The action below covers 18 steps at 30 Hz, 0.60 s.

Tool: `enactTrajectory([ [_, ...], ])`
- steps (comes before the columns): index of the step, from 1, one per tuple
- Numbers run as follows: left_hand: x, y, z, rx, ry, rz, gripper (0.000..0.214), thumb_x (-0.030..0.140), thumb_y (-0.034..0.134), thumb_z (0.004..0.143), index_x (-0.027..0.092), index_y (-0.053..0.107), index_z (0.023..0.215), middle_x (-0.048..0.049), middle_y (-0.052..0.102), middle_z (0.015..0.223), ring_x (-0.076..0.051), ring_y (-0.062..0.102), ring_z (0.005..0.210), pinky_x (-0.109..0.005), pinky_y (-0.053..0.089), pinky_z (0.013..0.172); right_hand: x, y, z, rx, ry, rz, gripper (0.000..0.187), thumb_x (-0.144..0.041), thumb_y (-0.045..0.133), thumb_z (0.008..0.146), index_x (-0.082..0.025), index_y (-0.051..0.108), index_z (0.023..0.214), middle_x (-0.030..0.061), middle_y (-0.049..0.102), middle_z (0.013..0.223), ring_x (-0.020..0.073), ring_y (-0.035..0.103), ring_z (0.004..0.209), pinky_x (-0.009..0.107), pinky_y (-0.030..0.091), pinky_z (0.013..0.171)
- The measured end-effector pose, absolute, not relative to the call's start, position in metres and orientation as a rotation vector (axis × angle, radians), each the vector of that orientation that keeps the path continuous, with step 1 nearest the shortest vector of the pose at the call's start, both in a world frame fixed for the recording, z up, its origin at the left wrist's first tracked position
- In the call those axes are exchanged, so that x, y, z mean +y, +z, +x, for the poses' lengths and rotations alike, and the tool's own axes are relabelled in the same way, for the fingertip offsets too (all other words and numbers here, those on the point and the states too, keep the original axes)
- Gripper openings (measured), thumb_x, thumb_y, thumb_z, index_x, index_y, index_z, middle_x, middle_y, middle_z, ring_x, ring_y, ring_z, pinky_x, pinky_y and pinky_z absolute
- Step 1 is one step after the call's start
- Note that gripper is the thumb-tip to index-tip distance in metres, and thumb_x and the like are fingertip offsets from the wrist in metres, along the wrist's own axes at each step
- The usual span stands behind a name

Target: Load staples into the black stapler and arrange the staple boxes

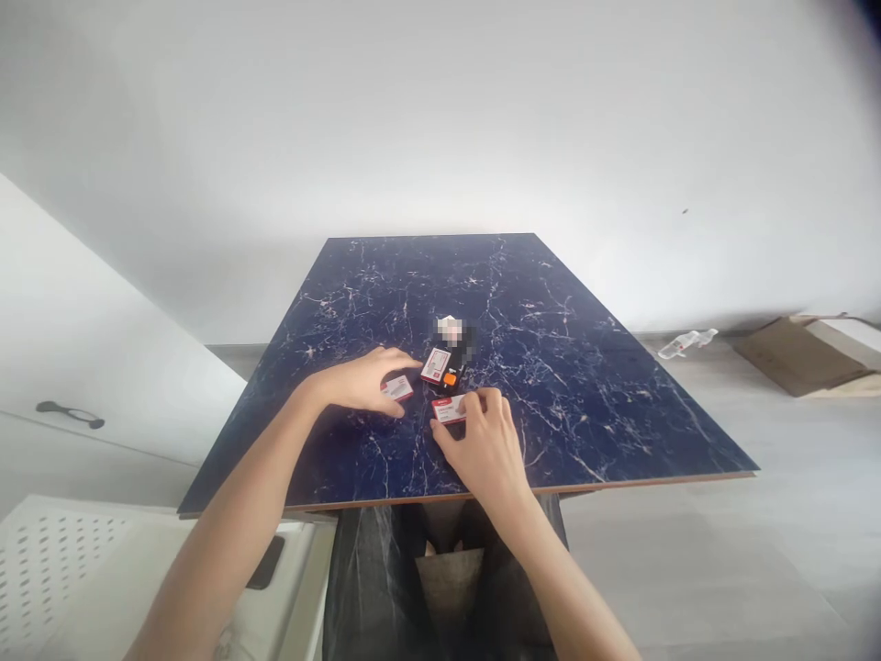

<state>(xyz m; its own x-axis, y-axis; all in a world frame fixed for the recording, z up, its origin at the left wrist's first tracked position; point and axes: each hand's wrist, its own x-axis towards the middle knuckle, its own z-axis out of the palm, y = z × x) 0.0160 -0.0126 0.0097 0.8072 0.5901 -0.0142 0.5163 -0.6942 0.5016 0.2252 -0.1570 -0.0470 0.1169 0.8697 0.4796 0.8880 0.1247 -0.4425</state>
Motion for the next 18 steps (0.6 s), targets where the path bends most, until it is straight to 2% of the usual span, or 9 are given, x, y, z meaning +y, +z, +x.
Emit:
enactTrajectory([
  [4, -0.004, 0.012, 0.001, 0.916, 0.173, 2.474, 0.051, 0.037, 0.079, 0.073, 0.034, 0.071, 0.123, -0.0056, 0.067, 0.126, -0.024, 0.069, 0.096, -0.030, 0.053, 0.072, -0.167, -0.039, 0.234, -1.767, 0.086, -1.770, 0.018, -0.026, 0.068, 0.080, -0.025, 0.053, 0.091, 0.0135, 0.062, 0.105, 0.0340, 0.058, 0.094, 0.048, 0.053, 0.078],
  [7, -0.005, 0.012, 0.005, 1.045, 0.325, 2.453, 0.047, 0.039, 0.072, 0.079, 0.029, 0.069, 0.125, -0.0071, 0.068, 0.124, -0.022, 0.068, 0.087, -0.031, 0.053, 0.070, -0.171, -0.016, 0.241, -1.865, 0.177, -1.688, 0.018, -0.024, 0.069, 0.079, -0.026, 0.053, 0.088, 0.0090, 0.067, 0.096, 0.0313, 0.060, 0.088, 0.045, 0.052, 0.075],
  [8, -0.005, 0.012, 0.008, 1.079, 0.410, 2.442, 0.046, 0.038, 0.070, 0.080, 0.028, 0.069, 0.124, -0.0072, 0.068, 0.124, -0.021, 0.068, 0.087, -0.032, 0.053, 0.073, -0.167, -0.007, 0.241, -1.900, 0.182, -1.628, 0.018, -0.024, 0.069, 0.079, -0.027, 0.055, 0.090, 0.0087, 0.068, 0.099, 0.0313, 0.060, 0.091, 0.045, 0.053, 0.077],
  [11, -0.005, 0.010, 0.014, 1.187, 0.653, 2.357, 0.042, 0.033, 0.068, 0.081, 0.026, 0.065, 0.123, -0.0056, 0.071, 0.114, -0.019, 0.066, 0.081, -0.034, 0.053, 0.076, -0.131, 0.014, 0.235, -1.986, 0.009, -1.450, 0.019, -0.022, 0.065, 0.082, -0.024, 0.061, 0.100, 0.0110, 0.068, 0.122, 0.0354, 0.054, 0.119, 0.049, 0.048, 0.099],
  [13, -0.004, 0.006, 0.017, 1.268, 0.752, 2.272, 0.041, 0.032, 0.068, 0.081, 0.024, 0.062, 0.120, -0.0038, 0.072, 0.099, -0.018, 0.065, 0.074, -0.033, 0.053, 0.072, -0.097, 0.021, 0.231, -2.048, -0.068, -1.470, 0.023, -0.023, 0.068, 0.081, -0.020, 0.064, 0.103, 0.0146, 0.070, 0.117, 0.0404, 0.045, 0.132, 0.053, 0.042, 0.108],
  [15, -0.003, 0.000, 0.023, 1.328, 0.813, 2.198, 0.038, 0.033, 0.069, 0.081, 0.023, 0.061, 0.117, -0.0019, 0.071, 0.088, -0.017, 0.064, 0.068, -0.033, 0.053, 0.068, -0.067, 0.022, 0.232, -2.238, -0.024, -1.517, 0.024, -0.027, 0.074, 0.077, -0.017, 0.068, 0.098, 0.0181, 0.072, 0.103, 0.0454, 0.041, 0.137, 0.058, 0.036, 0.112],
  [16, -0.002, -0.003, 0.027, 1.338, 0.838, 2.172, 0.036, 0.034, 0.069, 0.082, 0.023, 0.061, 0.115, -0.0017, 0.071, 0.086, -0.017, 0.064, 0.068, -0.033, 0.053, 0.068, -0.058, 0.023, 0.235, -2.327, 0.015, -1.519, 0.025, -0.030, 0.076, 0.076, -0.016, 0.069, 0.096, 0.0193, 0.071, 0.104, 0.0469, 0.041, 0.138, 0.059, 0.033, 0.114],
  [18, -0.002, -0.009, 0.039, 1.308, 0.884, 2.156, 0.033, 0.038, 0.068, 0.083, 0.022, 0.061, 0.112, -0.0035, 0.071, 0.094, -0.017, 0.066, 0.072, -0.033, 0.054, 0.071, -0.050, 0.023, 0.246, -2.420, 0.095, -1.459, 0.029, -0.038, 0.075, 0.079, -0.017, 0.071, 0.098, 0.0195, 0.069, 0.119, 0.0470, 0.038, 0.141, 0.062, 0.028, 0.117],
])
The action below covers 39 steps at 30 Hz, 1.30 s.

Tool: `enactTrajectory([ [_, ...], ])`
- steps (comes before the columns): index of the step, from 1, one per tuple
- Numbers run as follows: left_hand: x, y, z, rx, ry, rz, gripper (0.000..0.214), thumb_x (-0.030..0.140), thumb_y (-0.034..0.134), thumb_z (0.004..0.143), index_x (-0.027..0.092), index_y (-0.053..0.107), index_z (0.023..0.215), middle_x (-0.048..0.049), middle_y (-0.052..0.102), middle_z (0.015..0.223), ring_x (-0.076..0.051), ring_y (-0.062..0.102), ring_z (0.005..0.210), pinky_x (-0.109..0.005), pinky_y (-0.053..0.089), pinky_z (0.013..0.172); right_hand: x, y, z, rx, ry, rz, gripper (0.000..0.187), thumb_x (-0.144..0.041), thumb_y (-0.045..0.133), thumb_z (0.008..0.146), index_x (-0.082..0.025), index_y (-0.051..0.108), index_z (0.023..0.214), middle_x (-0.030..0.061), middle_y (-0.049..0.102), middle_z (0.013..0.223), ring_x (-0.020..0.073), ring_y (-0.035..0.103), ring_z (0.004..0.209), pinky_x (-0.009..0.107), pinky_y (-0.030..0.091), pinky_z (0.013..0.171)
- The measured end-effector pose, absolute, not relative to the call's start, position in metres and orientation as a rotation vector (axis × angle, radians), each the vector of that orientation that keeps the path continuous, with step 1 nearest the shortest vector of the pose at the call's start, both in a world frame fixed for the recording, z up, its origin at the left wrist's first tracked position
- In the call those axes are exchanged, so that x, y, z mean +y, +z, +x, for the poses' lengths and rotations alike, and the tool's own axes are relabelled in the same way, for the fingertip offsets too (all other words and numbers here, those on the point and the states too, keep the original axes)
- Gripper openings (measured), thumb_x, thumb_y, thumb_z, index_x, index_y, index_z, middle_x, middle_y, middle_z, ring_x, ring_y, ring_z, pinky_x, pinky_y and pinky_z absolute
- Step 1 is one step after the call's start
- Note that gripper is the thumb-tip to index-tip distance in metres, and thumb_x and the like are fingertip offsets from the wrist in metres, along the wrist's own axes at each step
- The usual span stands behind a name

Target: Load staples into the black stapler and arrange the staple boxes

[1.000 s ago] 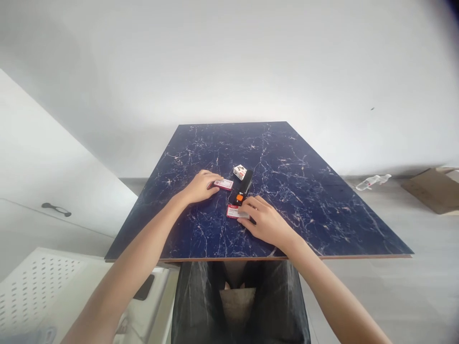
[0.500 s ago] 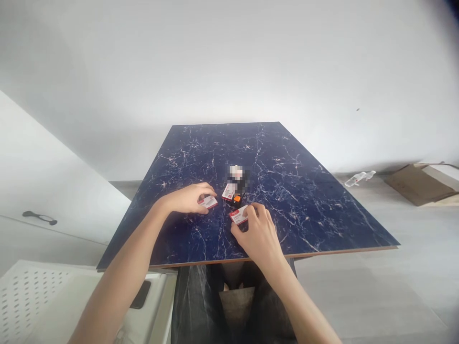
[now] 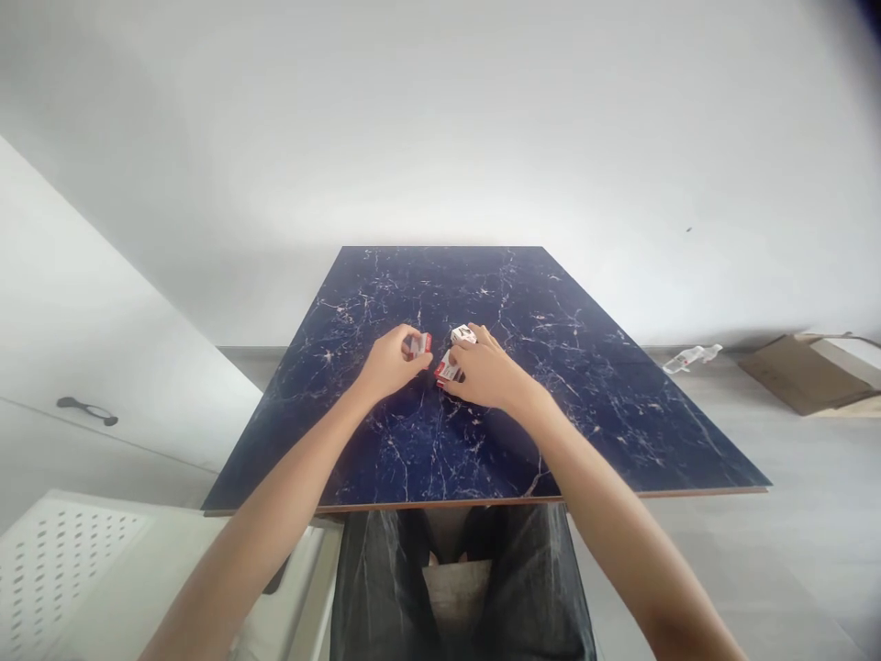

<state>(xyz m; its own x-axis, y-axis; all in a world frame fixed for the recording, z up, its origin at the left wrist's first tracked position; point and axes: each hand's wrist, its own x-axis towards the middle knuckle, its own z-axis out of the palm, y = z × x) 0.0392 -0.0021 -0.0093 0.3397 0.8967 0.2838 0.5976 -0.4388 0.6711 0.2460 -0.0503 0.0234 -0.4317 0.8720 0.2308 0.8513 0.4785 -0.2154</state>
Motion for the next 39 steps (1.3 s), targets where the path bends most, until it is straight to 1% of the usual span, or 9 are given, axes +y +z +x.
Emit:
enactTrajectory([
  [4, -0.005, -0.014, 0.062, 1.035, 0.771, 2.336, 0.032, 0.047, 0.059, 0.092, 0.023, 0.065, 0.112, -0.0091, 0.064, 0.128, -0.025, 0.066, 0.104, -0.042, 0.054, 0.092, -0.059, 0.025, 0.279, -2.152, 0.175, -1.444, 0.034, -0.047, 0.054, 0.095, -0.022, 0.068, 0.114, 0.0127, 0.055, 0.146, 0.0383, 0.039, 0.143, 0.058, 0.034, 0.114],
  [7, -0.005, -0.013, 0.063, 0.913, 0.610, 2.418, 0.033, 0.042, 0.054, 0.095, 0.027, 0.064, 0.122, -0.0081, 0.048, 0.152, -0.034, 0.044, 0.140, -0.054, 0.041, 0.111, -0.047, 0.022, 0.302, -1.909, 0.273, -1.614, 0.034, -0.038, 0.049, 0.096, -0.020, 0.064, 0.121, 0.0135, 0.063, 0.135, 0.0316, 0.058, 0.124, 0.047, 0.045, 0.103],
  [10, -0.005, -0.011, 0.054, 0.926, 0.506, 2.366, 0.041, 0.036, 0.059, 0.091, 0.028, 0.059, 0.131, -0.0071, 0.032, 0.164, -0.038, 0.028, 0.150, -0.060, 0.035, 0.115, -0.009, 0.020, 0.311, -1.844, 0.373, -1.821, 0.037, -0.035, 0.052, 0.092, -0.018, 0.064, 0.123, 0.0149, 0.067, 0.129, 0.0297, 0.065, 0.112, 0.042, 0.048, 0.098],
  [15, -0.015, -0.009, 0.053, 0.826, 0.446, 2.352, 0.066, 0.032, 0.070, 0.079, 0.031, 0.052, 0.142, -0.0086, 0.033, 0.162, -0.037, 0.046, 0.139, -0.052, 0.045, 0.110, 0.052, 0.031, 0.290, -2.147, 0.670, -1.897, 0.061, -0.042, 0.065, 0.084, -0.019, 0.057, 0.140, 0.0144, 0.063, 0.138, 0.0289, 0.065, 0.112, 0.034, 0.050, 0.092],
  [21, -0.016, -0.011, 0.059, 0.875, 0.454, 2.331, 0.058, 0.036, 0.075, 0.078, 0.029, 0.057, 0.132, -0.0085, 0.044, 0.146, -0.029, 0.061, 0.118, -0.044, 0.053, 0.101, 0.072, 0.040, 0.265, -2.473, 0.773, -1.987, 0.032, -0.040, 0.069, 0.077, -0.019, 0.078, 0.100, 0.0096, 0.075, 0.101, 0.0281, 0.069, 0.089, 0.033, 0.051, 0.071],
  [26, -0.020, -0.019, 0.070, 0.981, 0.578, 2.373, 0.047, 0.036, 0.076, 0.080, 0.027, 0.060, 0.124, -0.0073, 0.047, 0.141, -0.028, 0.061, 0.115, -0.044, 0.053, 0.099, 0.070, 0.044, 0.255, -2.522, 0.656, -2.008, 0.033, -0.046, 0.070, 0.078, -0.015, 0.079, 0.089, 0.0130, 0.075, 0.088, 0.0298, 0.069, 0.087, 0.036, 0.051, 0.073],
  [32, -0.040, -0.018, 0.079, 1.082, 0.616, 2.391, 0.049, 0.036, 0.074, 0.082, 0.026, 0.059, 0.127, -0.0083, 0.040, 0.149, -0.027, 0.064, 0.108, -0.044, 0.057, 0.090, 0.061, 0.051, 0.254, -2.550, 0.655, -2.057, 0.047, -0.052, 0.070, 0.080, -0.014, 0.077, 0.106, 0.0177, 0.074, 0.111, 0.0359, 0.068, 0.102, 0.041, 0.053, 0.082],
  [36, -0.037, -0.014, 0.071, 1.040, 0.698, 2.282, 0.054, 0.029, 0.065, 0.086, 0.025, 0.052, 0.138, -0.0111, 0.041, 0.149, -0.019, 0.066, 0.087, -0.038, 0.059, 0.074, 0.021, 0.046, 0.276, -2.085, 0.476, -1.920, 0.063, -0.060, 0.051, 0.094, -0.014, 0.060, 0.137, 0.0185, 0.063, 0.136, 0.0348, 0.061, 0.121, 0.044, 0.048, 0.098],
  [39, -0.033, -0.016, 0.069, 1.086, 0.751, 2.105, 0.039, 0.019, 0.057, 0.088, 0.021, 0.057, 0.127, -0.0112, 0.048, 0.140, -0.015, 0.065, 0.081, -0.034, 0.058, 0.070, -0.020, 0.026, 0.292, -1.744, 0.456, -1.904, 0.058, -0.058, 0.042, 0.100, -0.013, 0.061, 0.132, 0.0200, 0.065, 0.131, 0.0341, 0.063, 0.118, 0.046, 0.049, 0.100],
])
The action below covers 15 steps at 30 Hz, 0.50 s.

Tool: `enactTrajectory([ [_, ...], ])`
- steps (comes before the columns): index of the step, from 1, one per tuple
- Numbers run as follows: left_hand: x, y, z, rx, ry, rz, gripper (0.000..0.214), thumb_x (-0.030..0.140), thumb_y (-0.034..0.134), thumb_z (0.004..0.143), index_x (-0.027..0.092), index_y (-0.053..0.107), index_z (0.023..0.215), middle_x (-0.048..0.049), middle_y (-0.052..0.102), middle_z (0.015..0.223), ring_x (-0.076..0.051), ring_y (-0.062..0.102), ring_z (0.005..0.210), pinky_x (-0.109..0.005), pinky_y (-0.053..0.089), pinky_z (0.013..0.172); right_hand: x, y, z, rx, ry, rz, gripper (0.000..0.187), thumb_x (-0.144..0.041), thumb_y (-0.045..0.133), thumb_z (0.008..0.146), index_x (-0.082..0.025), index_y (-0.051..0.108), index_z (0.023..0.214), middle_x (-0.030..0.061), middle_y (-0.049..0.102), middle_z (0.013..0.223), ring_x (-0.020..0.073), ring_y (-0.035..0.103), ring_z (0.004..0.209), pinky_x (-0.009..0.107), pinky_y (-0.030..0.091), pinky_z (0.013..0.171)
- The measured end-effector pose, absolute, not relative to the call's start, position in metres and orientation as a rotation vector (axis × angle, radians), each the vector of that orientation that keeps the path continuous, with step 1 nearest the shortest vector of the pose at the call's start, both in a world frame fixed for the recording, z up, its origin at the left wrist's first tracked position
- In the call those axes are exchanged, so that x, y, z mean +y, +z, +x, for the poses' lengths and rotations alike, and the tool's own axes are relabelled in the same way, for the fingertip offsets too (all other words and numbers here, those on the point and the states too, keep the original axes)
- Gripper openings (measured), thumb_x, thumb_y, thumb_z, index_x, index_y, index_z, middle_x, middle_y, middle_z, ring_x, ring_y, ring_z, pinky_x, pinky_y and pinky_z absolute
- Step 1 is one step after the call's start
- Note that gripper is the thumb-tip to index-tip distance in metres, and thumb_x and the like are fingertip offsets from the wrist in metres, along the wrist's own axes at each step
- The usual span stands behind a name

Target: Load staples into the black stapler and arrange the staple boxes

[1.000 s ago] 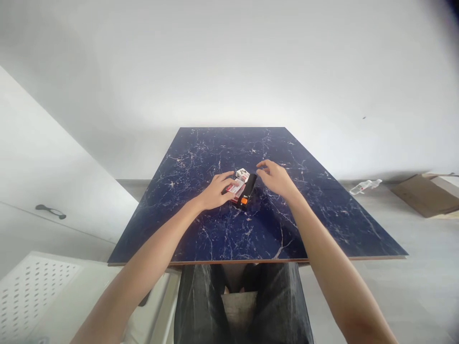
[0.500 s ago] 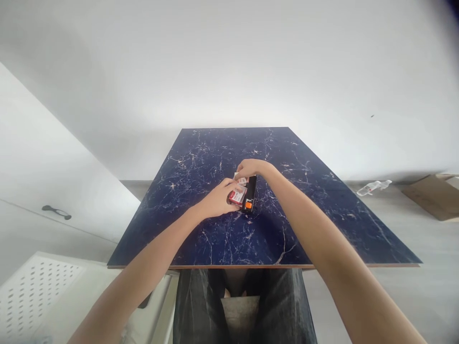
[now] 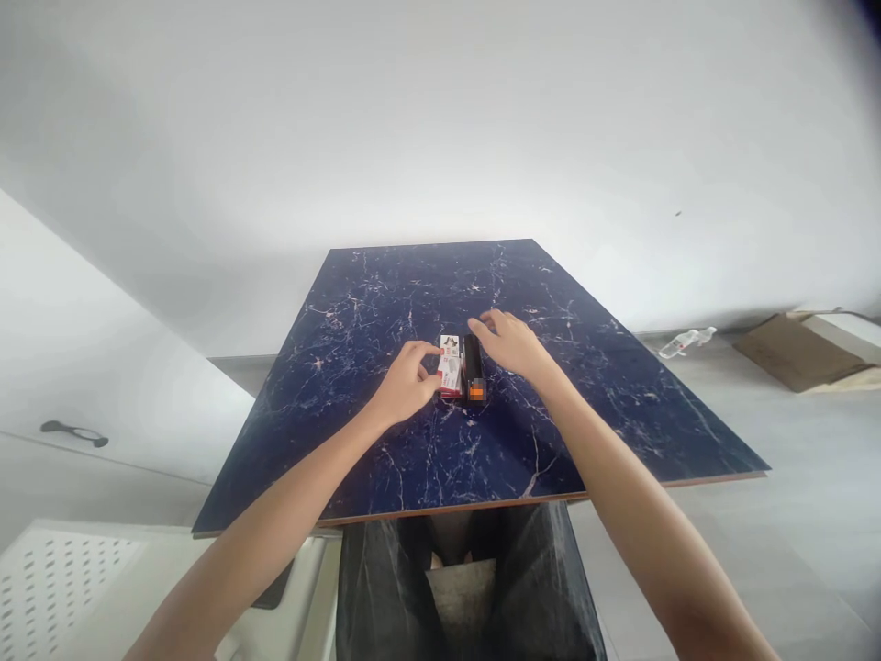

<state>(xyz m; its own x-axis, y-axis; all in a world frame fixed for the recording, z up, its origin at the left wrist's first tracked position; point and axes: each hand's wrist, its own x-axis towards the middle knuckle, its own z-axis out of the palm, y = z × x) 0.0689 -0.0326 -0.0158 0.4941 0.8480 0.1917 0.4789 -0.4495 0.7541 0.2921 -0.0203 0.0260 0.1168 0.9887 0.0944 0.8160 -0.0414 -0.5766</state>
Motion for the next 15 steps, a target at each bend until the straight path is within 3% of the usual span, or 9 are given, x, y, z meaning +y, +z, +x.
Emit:
enactTrajectory([
  [4, -0.043, -0.021, 0.079, 1.055, 0.750, 2.064, 0.033, 0.020, 0.054, 0.092, 0.020, 0.059, 0.124, -0.0113, 0.049, 0.139, -0.016, 0.065, 0.086, -0.035, 0.058, 0.077, -0.052, -0.005, 0.301, -1.456, 1.090, -1.716, 0.052, -0.055, 0.046, 0.099, -0.017, 0.057, 0.132, 0.0160, 0.071, 0.115, 0.0249, 0.073, 0.081, 0.039, 0.061, 0.072],
  [7, -0.051, -0.020, 0.081, 1.074, 0.751, 2.129, 0.044, 0.028, 0.058, 0.093, 0.023, 0.052, 0.136, -0.0122, 0.047, 0.142, -0.019, 0.065, 0.094, -0.039, 0.058, 0.085, -0.054, -0.019, 0.303, -1.335, 1.190, -1.558, 0.052, -0.049, 0.056, 0.096, -0.020, 0.050, 0.138, 0.0135, 0.071, 0.116, 0.0198, 0.072, 0.075, 0.035, 0.064, 0.069],
  [9, -0.046, -0.016, 0.076, 1.067, 0.722, 2.212, 0.059, 0.037, 0.062, 0.092, 0.027, 0.043, 0.147, -0.0132, 0.041, 0.150, -0.026, 0.063, 0.111, -0.044, 0.055, 0.094, -0.052, -0.022, 0.305, -1.319, 1.200, -1.515, 0.053, -0.047, 0.063, 0.093, -0.020, 0.050, 0.138, 0.0127, 0.071, 0.116, 0.0180, 0.072, 0.073, 0.035, 0.065, 0.071],
  [10, -0.040, -0.014, 0.072, 1.038, 0.687, 2.271, 0.069, 0.044, 0.065, 0.091, 0.030, 0.037, 0.152, -0.0133, 0.034, 0.156, -0.031, 0.056, 0.125, -0.048, 0.051, 0.101, -0.052, -0.023, 0.307, -1.319, 1.214, -1.493, 0.054, -0.046, 0.065, 0.092, -0.021, 0.051, 0.137, 0.0126, 0.071, 0.117, 0.0177, 0.072, 0.073, 0.035, 0.065, 0.072],
  [12, -0.025, -0.013, 0.064, 0.952, 0.561, 2.393, 0.090, 0.056, 0.071, 0.084, 0.035, 0.025, 0.158, -0.0109, 0.014, 0.169, -0.040, 0.025, 0.151, -0.056, 0.036, 0.116, -0.052, -0.024, 0.310, -1.316, 1.236, -1.457, 0.054, -0.044, 0.069, 0.089, -0.021, 0.053, 0.135, 0.0126, 0.070, 0.120, 0.0174, 0.072, 0.075, 0.035, 0.065, 0.074],
  [13, -0.018, -0.014, 0.061, 0.923, 0.462, 2.430, 0.100, 0.061, 0.074, 0.080, 0.036, 0.020, 0.160, -0.0096, 0.005, 0.171, -0.042, 0.010, 0.155, -0.060, 0.029, 0.119, -0.052, -0.024, 0.311, -1.319, 1.237, -1.444, 0.054, -0.044, 0.070, 0.088, -0.021, 0.054, 0.134, 0.0124, 0.070, 0.121, 0.0173, 0.072, 0.076, 0.035, 0.065, 0.074],
  [15, -0.007, -0.020, 0.059, 0.925, 0.302, 2.447, 0.109, 0.067, 0.074, 0.076, 0.035, 0.015, 0.162, -0.0108, -0.001, 0.172, -0.043, -0.002, 0.156, -0.064, 0.021, 0.121, -0.054, -0.025, 0.312, -1.332, 1.226, -1.436, 0.049, -0.045, 0.072, 0.086, -0.021, 0.059, 0.126, 0.0111, 0.071, 0.119, 0.0177, 0.073, 0.078, 0.034, 0.065, 0.075],
])
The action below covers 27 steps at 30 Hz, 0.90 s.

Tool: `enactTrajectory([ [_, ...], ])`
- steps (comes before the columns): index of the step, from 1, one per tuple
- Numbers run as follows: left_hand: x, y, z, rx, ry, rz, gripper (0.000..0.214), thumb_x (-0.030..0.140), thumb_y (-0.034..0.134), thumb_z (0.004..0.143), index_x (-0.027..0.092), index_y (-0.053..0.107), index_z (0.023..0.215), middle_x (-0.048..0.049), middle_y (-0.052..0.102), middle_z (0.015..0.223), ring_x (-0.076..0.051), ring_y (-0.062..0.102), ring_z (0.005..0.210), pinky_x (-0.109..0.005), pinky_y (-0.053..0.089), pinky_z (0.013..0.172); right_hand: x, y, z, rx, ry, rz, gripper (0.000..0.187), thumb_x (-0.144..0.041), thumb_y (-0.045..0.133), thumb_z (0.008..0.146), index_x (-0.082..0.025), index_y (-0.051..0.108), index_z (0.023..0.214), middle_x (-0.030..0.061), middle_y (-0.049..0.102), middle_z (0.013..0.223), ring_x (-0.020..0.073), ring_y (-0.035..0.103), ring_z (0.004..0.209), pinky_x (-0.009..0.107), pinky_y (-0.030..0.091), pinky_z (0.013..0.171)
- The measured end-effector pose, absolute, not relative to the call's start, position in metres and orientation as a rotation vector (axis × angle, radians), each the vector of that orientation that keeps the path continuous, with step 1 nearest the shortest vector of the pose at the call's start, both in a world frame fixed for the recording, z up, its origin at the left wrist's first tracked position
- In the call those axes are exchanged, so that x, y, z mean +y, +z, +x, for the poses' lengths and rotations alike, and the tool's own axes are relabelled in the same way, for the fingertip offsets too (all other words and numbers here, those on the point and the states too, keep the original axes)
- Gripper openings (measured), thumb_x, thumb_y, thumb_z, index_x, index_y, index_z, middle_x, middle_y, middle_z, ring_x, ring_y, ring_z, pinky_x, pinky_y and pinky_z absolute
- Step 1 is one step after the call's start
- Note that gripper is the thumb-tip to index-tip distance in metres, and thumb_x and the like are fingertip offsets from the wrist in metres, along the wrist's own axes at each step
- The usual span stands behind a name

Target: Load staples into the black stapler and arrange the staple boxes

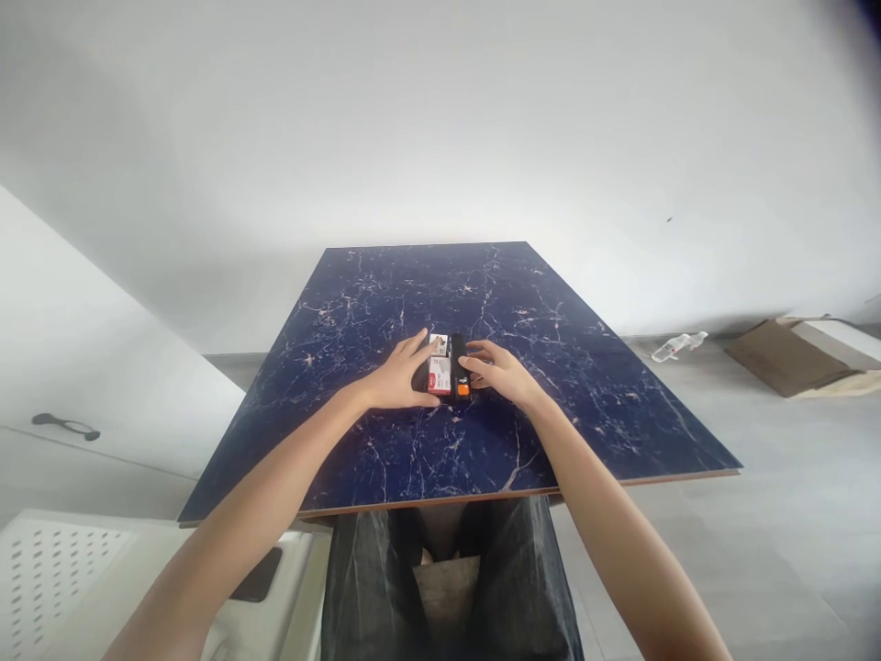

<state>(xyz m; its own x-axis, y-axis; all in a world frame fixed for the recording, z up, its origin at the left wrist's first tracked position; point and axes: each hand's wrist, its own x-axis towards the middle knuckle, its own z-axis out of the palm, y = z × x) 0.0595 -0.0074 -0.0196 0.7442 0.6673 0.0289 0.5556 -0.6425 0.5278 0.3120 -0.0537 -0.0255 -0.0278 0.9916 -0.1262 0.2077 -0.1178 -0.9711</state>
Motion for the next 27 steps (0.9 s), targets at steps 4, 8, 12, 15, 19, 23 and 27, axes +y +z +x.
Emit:
enactTrajectory([
  [4, -0.008, -0.034, 0.066, 0.961, 0.278, 2.477, 0.108, 0.069, 0.063, 0.084, 0.022, 0.007, 0.164, -0.0189, 0.001, 0.171, -0.040, 0.000, 0.157, -0.062, 0.010, 0.124, -0.056, -0.028, 0.310, -1.357, 1.207, -1.424, 0.034, -0.051, 0.071, 0.084, -0.019, 0.063, 0.091, 0.0053, 0.073, 0.095, 0.0194, 0.073, 0.082, 0.034, 0.064, 0.077],
  [8, -0.017, -0.034, 0.067, 0.977, 0.320, 2.477, 0.114, 0.071, 0.061, 0.085, 0.018, -0.003, 0.164, -0.0210, -0.005, 0.170, -0.040, -0.001, 0.156, -0.061, 0.011, 0.125, -0.056, -0.030, 0.309, -1.348, 1.211, -1.416, 0.037, -0.055, 0.071, 0.082, -0.020, 0.058, 0.080, 0.0029, 0.071, 0.086, 0.0202, 0.073, 0.083, 0.034, 0.064, 0.078],
  [12, -0.017, -0.027, 0.062, 0.864, 0.356, 2.526, 0.098, 0.066, 0.053, 0.093, 0.029, -0.002, 0.164, -0.0116, -0.010, 0.171, -0.034, -0.005, 0.157, -0.057, 0.011, 0.126, -0.055, -0.030, 0.308, -1.346, 1.211, -1.426, 0.040, -0.057, 0.071, 0.081, -0.020, 0.057, 0.079, 0.0028, 0.070, 0.086, 0.0201, 0.073, 0.083, 0.034, 0.064, 0.077],
  [15, -0.015, -0.027, 0.063, 0.829, 0.358, 2.559, 0.082, 0.063, 0.044, 0.099, 0.031, 0.005, 0.165, -0.0078, -0.007, 0.172, -0.032, -0.004, 0.158, -0.056, 0.009, 0.126, -0.056, -0.029, 0.307, -1.350, 1.207, -1.441, 0.040, -0.057, 0.070, 0.081, -0.020, 0.057, 0.078, 0.0019, 0.069, 0.085, 0.0189, 0.072, 0.084, 0.032, 0.063, 0.078],
  [19, -0.013, -0.028, 0.063, 0.813, 0.363, 2.534, 0.089, 0.063, 0.048, 0.097, 0.031, 0.000, 0.165, -0.0071, -0.009, 0.172, -0.032, -0.005, 0.158, -0.056, 0.010, 0.126, -0.056, -0.027, 0.306, -1.353, 1.212, -1.430, 0.039, -0.057, 0.070, 0.081, -0.020, 0.057, 0.078, 0.0008, 0.068, 0.083, 0.0183, 0.070, 0.085, 0.031, 0.063, 0.079],
  [23, -0.012, -0.023, 0.057, 0.884, 0.439, 2.399, 0.105, 0.059, 0.064, 0.090, 0.032, -0.005, 0.164, -0.0098, -0.007, 0.172, -0.037, -0.005, 0.157, -0.062, 0.018, 0.124, -0.057, -0.027, 0.307, -1.339, 1.237, -1.407, 0.038, -0.056, 0.071, 0.081, -0.020, 0.058, 0.079, 0.0012, 0.067, 0.084, 0.0191, 0.071, 0.086, 0.032, 0.063, 0.080],
  [27, -0.018, -0.018, 0.059, 0.876, 0.492, 2.311, 0.097, 0.037, 0.074, 0.084, 0.032, 0.019, 0.163, -0.0109, 0.017, 0.171, -0.038, 0.023, 0.154, -0.055, 0.037, 0.118, -0.058, -0.027, 0.306, -1.342, 1.238, -1.403, 0.037, -0.056, 0.071, 0.081, -0.021, 0.059, 0.080, 0.0017, 0.067, 0.084, 0.0200, 0.071, 0.087, 0.033, 0.063, 0.081],
])
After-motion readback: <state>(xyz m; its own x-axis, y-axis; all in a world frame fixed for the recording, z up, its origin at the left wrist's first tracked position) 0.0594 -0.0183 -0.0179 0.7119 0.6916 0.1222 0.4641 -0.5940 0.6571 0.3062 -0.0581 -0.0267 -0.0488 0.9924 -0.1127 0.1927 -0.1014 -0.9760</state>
